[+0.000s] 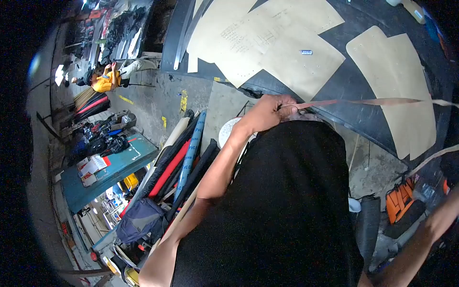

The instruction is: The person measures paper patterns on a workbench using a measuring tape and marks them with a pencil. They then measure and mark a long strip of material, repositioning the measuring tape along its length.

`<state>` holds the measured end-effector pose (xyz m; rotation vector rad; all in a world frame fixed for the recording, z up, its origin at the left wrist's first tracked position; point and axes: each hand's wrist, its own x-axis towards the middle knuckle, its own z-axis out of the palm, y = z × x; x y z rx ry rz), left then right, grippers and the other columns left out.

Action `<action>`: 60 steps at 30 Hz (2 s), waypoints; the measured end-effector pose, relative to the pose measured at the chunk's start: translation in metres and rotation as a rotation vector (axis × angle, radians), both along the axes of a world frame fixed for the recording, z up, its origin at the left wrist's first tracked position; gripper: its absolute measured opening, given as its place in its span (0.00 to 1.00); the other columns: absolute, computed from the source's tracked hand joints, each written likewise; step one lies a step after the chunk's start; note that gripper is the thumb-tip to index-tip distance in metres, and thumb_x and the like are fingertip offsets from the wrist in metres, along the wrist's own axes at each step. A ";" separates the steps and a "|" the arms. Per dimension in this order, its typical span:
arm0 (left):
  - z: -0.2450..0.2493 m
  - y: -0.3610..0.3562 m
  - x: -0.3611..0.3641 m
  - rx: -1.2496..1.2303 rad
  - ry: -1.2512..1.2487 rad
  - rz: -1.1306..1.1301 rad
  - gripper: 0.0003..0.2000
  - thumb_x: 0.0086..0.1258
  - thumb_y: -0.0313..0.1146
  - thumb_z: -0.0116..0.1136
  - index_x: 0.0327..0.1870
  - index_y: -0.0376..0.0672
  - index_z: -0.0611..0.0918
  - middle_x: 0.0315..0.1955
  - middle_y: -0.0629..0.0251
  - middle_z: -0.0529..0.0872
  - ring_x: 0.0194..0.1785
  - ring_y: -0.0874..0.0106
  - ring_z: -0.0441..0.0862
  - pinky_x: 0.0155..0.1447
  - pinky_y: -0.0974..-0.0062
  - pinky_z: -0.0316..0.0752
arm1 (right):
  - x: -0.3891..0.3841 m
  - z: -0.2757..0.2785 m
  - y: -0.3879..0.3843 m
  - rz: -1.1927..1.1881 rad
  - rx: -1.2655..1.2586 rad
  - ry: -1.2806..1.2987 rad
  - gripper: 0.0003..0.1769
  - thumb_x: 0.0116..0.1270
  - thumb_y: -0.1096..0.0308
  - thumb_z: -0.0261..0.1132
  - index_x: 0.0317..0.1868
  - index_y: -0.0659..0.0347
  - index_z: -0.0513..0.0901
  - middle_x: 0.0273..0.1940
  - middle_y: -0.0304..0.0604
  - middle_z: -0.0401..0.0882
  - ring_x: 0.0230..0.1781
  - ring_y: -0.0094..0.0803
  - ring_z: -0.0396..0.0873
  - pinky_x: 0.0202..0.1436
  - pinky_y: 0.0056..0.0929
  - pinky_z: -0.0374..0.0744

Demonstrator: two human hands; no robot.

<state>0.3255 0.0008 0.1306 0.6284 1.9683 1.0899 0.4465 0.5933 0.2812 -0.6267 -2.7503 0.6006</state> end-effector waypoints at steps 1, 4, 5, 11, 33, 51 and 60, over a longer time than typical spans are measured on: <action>-0.002 0.001 0.001 0.005 0.043 -0.002 0.11 0.76 0.35 0.64 0.51 0.40 0.86 0.38 0.49 0.89 0.42 0.55 0.88 0.48 0.63 0.79 | -0.019 -0.015 -0.016 0.041 -0.038 0.012 0.11 0.77 0.66 0.63 0.55 0.60 0.83 0.48 0.36 0.82 0.49 0.26 0.80 0.54 0.30 0.78; 0.005 0.009 0.000 -0.014 0.099 0.009 0.11 0.75 0.35 0.64 0.51 0.40 0.86 0.39 0.49 0.89 0.43 0.54 0.88 0.48 0.63 0.79 | -0.064 -0.074 -0.105 0.232 -0.298 0.007 0.13 0.77 0.66 0.63 0.56 0.61 0.83 0.50 0.37 0.83 0.51 0.27 0.80 0.57 0.30 0.78; 0.009 0.014 -0.001 -0.023 0.103 0.003 0.11 0.75 0.35 0.64 0.51 0.41 0.87 0.39 0.48 0.89 0.43 0.54 0.88 0.48 0.63 0.79 | -0.080 -0.095 -0.153 0.323 -0.412 -0.010 0.13 0.77 0.67 0.63 0.57 0.61 0.83 0.51 0.37 0.83 0.51 0.27 0.80 0.57 0.31 0.78; 0.012 0.021 -0.017 0.007 0.184 0.013 0.10 0.74 0.36 0.65 0.50 0.42 0.87 0.38 0.47 0.89 0.42 0.55 0.88 0.48 0.63 0.79 | -0.093 -0.163 -0.371 0.583 -0.913 -0.173 0.10 0.75 0.67 0.66 0.51 0.63 0.84 0.42 0.43 0.85 0.45 0.25 0.82 0.51 0.28 0.79; -0.073 0.002 -0.120 -0.099 0.175 -0.058 0.08 0.67 0.27 0.69 0.45 0.38 0.87 0.35 0.55 0.91 0.38 0.63 0.88 0.47 0.67 0.81 | -0.070 -0.250 -0.351 0.343 -0.979 -0.251 0.05 0.75 0.69 0.66 0.43 0.63 0.82 0.32 0.34 0.81 0.35 0.20 0.76 0.44 0.22 0.75; -0.124 0.024 -0.086 -0.196 0.790 -0.026 0.28 0.63 0.35 0.70 0.66 0.41 0.80 0.70 0.43 0.69 0.72 0.44 0.69 0.71 0.48 0.70 | -0.105 -0.303 -0.360 0.162 -0.686 -0.067 0.03 0.74 0.75 0.63 0.44 0.65 0.81 0.31 0.47 0.87 0.32 0.33 0.87 0.40 0.33 0.81; -0.116 0.027 -0.085 -0.495 0.689 0.190 0.34 0.65 0.43 0.71 0.73 0.46 0.75 0.74 0.40 0.61 0.75 0.40 0.61 0.75 0.42 0.63 | -0.091 -0.314 -0.342 0.177 -0.576 -0.061 0.04 0.74 0.72 0.65 0.45 0.64 0.83 0.30 0.48 0.86 0.29 0.35 0.86 0.37 0.35 0.81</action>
